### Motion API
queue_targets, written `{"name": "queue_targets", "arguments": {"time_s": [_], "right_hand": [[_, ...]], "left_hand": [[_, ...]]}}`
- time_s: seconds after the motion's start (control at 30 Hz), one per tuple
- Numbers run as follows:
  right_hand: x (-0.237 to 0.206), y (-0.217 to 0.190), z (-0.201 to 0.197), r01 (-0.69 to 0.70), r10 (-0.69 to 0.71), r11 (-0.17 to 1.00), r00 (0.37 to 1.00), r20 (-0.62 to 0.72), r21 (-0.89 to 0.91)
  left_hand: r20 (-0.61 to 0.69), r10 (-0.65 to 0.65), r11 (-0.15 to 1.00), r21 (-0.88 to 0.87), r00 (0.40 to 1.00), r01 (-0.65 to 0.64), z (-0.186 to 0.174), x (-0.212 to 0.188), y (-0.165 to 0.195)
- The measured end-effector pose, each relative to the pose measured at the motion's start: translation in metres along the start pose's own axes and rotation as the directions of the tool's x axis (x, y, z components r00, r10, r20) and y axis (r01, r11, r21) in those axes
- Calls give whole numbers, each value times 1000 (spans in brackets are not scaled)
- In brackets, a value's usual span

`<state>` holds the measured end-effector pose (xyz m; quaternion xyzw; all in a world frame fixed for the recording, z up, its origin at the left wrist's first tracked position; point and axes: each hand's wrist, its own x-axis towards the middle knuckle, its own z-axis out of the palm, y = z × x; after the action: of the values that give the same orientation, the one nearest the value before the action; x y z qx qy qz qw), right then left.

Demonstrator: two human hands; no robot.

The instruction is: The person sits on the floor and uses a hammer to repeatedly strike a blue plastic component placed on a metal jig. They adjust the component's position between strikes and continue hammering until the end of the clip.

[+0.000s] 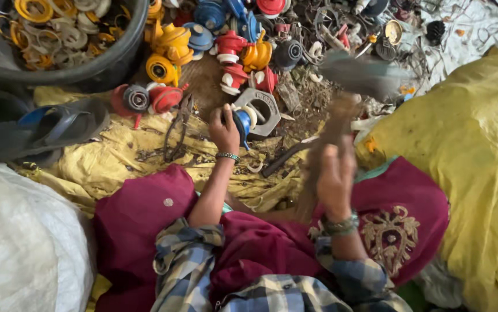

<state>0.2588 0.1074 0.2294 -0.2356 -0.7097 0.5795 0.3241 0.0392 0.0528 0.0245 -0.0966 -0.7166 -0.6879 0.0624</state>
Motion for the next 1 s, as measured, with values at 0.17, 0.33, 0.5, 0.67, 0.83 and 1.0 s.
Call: {"name": "queue_targets", "arguments": {"time_s": [0.17, 0.33, 0.5, 0.67, 0.83, 1.0], "right_hand": [[-2, 20, -6, 268, -263, 959, 963, -65, 89], [-6, 98, 31, -71, 149, 756, 987, 65, -651], [-10, 68, 24, -320, 342, 835, 939, -35, -448], [3, 10, -26, 187, -191, 976, 981, 23, 112], [20, 48, -14, 77, -67, 965, 997, 48, -251], [-4, 109, 33, -67, 205, 801, 964, 167, -595]], "left_hand": [[-3, -1, 996, 93, 1000, 1, -2, 7, -1], [22, 3, 995, 100, 1000, -5, -7, 8, 2], [-11, -20, 996, 85, 1000, 21, -13, 12, 6], [13, 126, 969, 213, 992, -126, -7, 13, 1], [41, 70, 968, 237, 997, -78, -2, 6, -6], [-23, 138, 965, 230, 990, -129, -5, 15, -2]]}}
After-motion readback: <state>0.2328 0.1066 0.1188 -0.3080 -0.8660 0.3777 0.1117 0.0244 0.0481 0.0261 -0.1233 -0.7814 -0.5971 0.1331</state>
